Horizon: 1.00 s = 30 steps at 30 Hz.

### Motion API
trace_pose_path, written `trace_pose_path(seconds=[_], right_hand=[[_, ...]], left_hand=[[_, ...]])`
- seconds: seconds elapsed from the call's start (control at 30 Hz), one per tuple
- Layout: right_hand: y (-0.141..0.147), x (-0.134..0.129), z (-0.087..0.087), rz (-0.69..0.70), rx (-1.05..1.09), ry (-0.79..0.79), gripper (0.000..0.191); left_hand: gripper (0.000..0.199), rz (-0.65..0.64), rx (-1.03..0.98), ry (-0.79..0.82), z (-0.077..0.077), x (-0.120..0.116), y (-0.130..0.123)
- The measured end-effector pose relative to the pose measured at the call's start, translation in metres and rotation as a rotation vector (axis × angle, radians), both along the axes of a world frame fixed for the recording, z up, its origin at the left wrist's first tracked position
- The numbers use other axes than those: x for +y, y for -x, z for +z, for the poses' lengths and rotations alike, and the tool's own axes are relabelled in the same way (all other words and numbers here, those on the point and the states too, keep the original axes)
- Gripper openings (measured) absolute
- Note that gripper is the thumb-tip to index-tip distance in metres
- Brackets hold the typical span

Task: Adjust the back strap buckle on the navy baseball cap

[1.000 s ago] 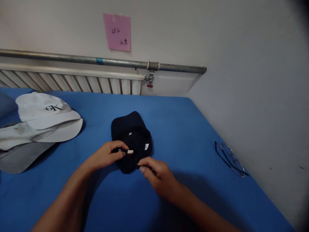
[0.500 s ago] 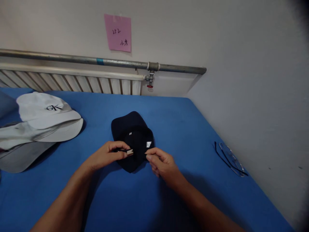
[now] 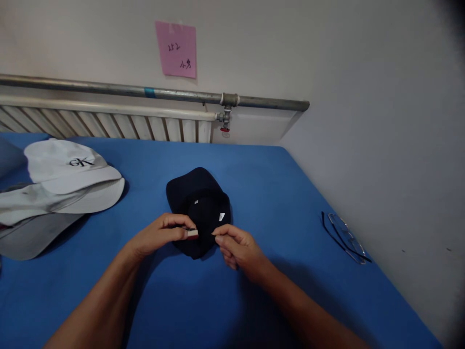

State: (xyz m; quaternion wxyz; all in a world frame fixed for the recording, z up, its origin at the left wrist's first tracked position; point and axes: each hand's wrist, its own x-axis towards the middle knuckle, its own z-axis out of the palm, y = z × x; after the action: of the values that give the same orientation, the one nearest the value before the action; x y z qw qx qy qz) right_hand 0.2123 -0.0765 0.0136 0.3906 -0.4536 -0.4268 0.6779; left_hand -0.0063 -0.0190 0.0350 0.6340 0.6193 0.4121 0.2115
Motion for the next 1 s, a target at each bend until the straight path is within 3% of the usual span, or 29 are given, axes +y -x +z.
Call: trace_pose_path(seconds=[1.0], right_hand=[[-0.005,0.0027,-0.0042,0.2,0.153,0.173,0.015]], left_hand=[[0.018,-0.175,-0.041,0.054,-0.0064,0.0027,-0.0007]])
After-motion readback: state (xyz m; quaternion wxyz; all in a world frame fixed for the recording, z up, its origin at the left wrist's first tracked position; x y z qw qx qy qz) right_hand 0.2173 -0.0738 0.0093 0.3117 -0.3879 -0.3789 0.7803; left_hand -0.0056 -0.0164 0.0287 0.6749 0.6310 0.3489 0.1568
